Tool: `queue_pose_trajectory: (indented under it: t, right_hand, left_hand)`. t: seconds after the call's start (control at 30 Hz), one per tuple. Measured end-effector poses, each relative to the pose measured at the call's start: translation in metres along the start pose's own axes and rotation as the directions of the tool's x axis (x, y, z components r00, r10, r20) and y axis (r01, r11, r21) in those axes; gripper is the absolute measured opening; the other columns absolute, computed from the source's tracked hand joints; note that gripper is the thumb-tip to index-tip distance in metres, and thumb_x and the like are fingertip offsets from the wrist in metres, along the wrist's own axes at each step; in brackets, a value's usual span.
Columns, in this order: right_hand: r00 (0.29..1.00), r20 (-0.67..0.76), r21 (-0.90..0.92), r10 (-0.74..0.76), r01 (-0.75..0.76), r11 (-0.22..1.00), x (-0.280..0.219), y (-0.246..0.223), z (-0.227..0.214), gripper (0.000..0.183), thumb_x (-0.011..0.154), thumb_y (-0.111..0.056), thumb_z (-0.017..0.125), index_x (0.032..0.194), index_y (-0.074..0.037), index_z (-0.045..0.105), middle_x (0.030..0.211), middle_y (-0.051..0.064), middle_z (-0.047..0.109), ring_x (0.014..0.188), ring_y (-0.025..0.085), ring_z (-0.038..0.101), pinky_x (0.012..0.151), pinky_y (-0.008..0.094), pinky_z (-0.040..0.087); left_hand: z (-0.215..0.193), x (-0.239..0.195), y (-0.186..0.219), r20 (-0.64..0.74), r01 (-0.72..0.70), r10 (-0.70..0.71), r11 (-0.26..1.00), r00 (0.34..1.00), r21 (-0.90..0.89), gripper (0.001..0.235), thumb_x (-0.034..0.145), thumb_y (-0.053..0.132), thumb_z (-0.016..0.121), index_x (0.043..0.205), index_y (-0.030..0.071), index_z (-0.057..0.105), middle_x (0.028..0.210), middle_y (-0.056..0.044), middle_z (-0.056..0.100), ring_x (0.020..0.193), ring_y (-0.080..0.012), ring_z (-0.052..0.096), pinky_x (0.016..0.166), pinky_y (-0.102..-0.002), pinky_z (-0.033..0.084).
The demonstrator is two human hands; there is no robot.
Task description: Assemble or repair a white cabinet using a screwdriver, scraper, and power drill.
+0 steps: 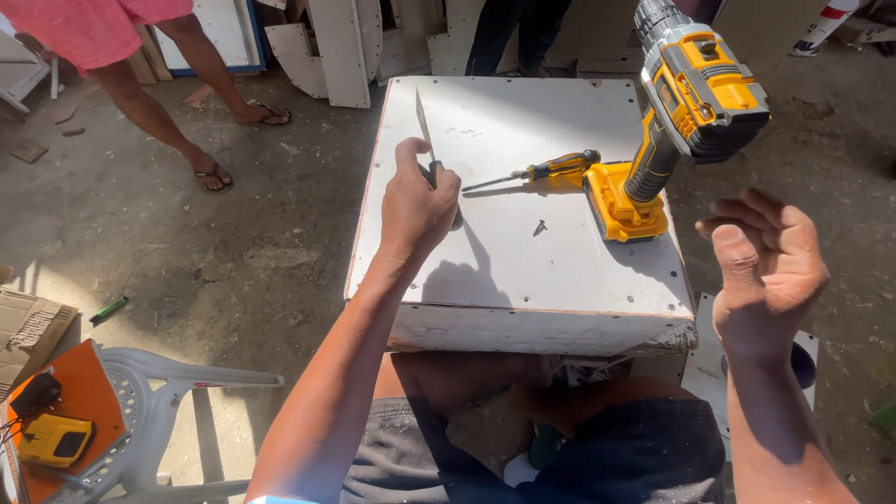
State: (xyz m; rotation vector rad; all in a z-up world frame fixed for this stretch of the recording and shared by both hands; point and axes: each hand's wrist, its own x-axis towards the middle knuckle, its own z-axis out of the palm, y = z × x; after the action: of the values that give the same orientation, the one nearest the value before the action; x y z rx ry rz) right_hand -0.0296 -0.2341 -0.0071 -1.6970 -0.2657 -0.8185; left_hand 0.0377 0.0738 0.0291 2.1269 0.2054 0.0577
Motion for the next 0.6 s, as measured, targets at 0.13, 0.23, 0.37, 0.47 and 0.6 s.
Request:
queue_pose_trajectory:
  t: [0.13,0.23,0.37,0.47,0.6]
  right_hand:
    - [0.874,0.332,0.12,0.354,-0.411,0.904,0.01,-0.033,0.042,0.073,0.093,-0.044,0.054,0.147,0.003,0.04,0.125,0.019,0.065,0.102,0.027,0.068,0.094,0.039,0.057]
    - [0.746,0.452,0.047,0.488,-0.567,0.823,0.014,-0.042,0.077,0.069,0.092,-0.042,0.057,0.144,0.0,0.043,0.11,0.02,0.066,0.089,0.028,0.071,0.078,0.043,0.06]
    - [0.728,0.401,-0.077,0.556,-0.578,0.812,0.005,-0.048,0.083,0.018,0.106,-0.016,0.06,0.111,0.0,0.065,0.088,0.019,0.067,0.055,0.025,0.07,0.039,0.033,0.056]
    - [0.617,0.401,-0.371,0.677,-0.567,0.736,0.007,-0.041,0.068,0.048,0.111,-0.045,0.053,0.096,-0.001,0.066,0.062,0.023,0.059,0.049,0.03,0.067,0.037,0.038,0.057]
    - [0.463,0.507,-0.624,0.727,-0.385,0.68,-0.004,-0.052,0.075,0.038,0.103,-0.034,0.057,0.089,0.001,0.062,0.049,0.023,0.064,0.037,0.033,0.066,0.037,0.039,0.053]
  left_hand:
    - [0.049,-0.066,0.002,-0.067,-0.37,0.364,0.906,0.929,-0.204,0.025,0.093,0.022,0.063,0.111,0.012,0.048,0.071,-0.002,0.063,0.055,-0.0155,0.057,0.055,-0.034,0.049]
    - [0.087,-0.111,-0.003,-0.013,-0.572,0.579,0.801,0.815,-0.177,0.036,0.092,0.024,0.07,0.121,0.012,0.053,0.09,-0.008,0.059,0.068,-0.0266,0.061,0.06,-0.042,0.054]
    - [0.082,-0.138,-0.024,0.141,-0.67,0.709,0.701,0.691,-0.244,0.058,0.09,0.024,0.072,0.141,0.015,0.047,0.106,-0.015,0.065,0.09,-0.0368,0.071,0.07,-0.052,0.059]
    - [0.059,-0.091,-0.078,-0.129,-0.827,0.823,0.562,0.554,0.033,0.043,0.091,0.022,0.071,0.132,0.013,0.062,0.092,-0.008,0.069,0.09,-0.0277,0.07,0.084,-0.039,0.057]
    - [-0.022,-0.043,-0.091,-0.1,-0.611,0.654,0.743,0.75,0.272,0.051,0.094,0.039,0.071,0.131,0.006,0.061,0.109,-0.017,0.065,0.109,-0.0358,0.063,0.099,-0.05,0.05]
